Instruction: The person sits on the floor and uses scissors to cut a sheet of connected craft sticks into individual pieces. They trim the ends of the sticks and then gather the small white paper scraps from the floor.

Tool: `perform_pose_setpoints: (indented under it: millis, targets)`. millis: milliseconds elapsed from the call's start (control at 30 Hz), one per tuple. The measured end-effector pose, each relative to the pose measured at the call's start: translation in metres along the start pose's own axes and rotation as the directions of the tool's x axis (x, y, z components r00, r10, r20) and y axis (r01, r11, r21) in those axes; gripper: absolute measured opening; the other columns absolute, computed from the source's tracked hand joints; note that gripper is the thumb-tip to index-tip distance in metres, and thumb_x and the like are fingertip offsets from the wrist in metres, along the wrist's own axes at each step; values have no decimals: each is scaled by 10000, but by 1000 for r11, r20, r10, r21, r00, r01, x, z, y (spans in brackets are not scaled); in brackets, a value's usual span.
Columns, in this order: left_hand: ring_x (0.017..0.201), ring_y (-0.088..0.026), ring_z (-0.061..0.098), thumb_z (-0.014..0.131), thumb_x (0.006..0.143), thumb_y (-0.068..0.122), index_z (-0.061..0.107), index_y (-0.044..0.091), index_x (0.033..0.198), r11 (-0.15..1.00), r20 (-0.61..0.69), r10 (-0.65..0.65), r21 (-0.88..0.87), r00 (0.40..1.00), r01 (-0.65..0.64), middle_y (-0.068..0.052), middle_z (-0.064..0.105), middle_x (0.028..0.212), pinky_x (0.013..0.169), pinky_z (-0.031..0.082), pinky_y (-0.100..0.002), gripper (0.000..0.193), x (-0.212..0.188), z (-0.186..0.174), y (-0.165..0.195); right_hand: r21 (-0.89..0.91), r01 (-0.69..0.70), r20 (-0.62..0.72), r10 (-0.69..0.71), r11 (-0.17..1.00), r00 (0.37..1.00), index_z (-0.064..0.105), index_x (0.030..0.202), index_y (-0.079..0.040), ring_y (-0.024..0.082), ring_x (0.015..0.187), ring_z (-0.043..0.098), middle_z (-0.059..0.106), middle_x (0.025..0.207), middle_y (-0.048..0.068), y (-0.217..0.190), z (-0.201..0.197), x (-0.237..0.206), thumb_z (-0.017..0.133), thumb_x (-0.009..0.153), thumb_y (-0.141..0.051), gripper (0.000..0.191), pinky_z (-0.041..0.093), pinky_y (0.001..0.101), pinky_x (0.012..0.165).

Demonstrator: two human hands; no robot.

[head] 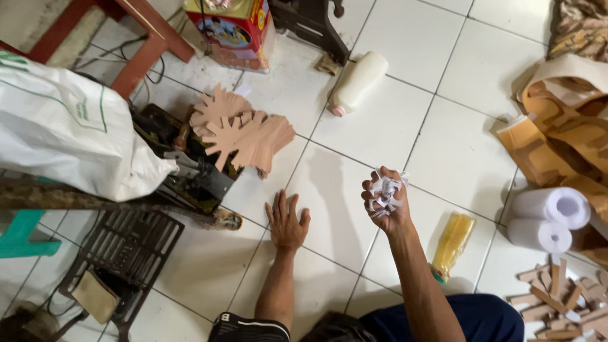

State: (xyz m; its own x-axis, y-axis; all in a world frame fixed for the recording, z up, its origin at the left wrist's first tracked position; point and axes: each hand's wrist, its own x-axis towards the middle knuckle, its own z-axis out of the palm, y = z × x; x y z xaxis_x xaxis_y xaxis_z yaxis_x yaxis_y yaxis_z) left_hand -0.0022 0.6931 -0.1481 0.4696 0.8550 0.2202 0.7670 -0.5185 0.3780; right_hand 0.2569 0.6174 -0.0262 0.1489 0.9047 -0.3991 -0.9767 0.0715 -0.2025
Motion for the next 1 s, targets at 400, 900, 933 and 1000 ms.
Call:
perform_pose_setpoints:
  millis: [400,900,933,1000]
  targets:
    - [1459,-370,327,606,941,421,531,135,1385,998,43,-47,-37,998,49,-215,380,1550,1201,172,-632,533,6,7,-3,-31,-79,-19,79,996,997,610,889,-109,145,516,582,662,773,140,-17,26,135,642,985,-333,245,375,199,344]
    - [1476,-311,225,541,905,504,409,199,1440,992,228,-120,53,966,111,-154,240,1586,1216,98,-599,630,14,10,-2,-163,-95,-153,70,982,986,563,976,-243,168,469,564,674,746,147,8,25,234,571,972,-367,124,368,194,332]
    - [1474,-315,226,541,904,503,410,200,1454,993,226,-119,53,967,110,-158,243,1582,1214,97,-602,641,16,12,-2,-180,-88,-148,61,980,987,562,975,-247,170,472,566,674,743,147,6,29,236,566,963,-374,128,366,195,332]
    - [1471,-322,227,541,903,500,412,203,1482,992,232,-119,57,965,109,-165,248,1573,1209,96,-606,663,14,13,-3,-205,-77,-144,47,976,988,561,972,-254,174,476,571,675,737,146,7,32,234,555,947,-388,137,361,196,331]
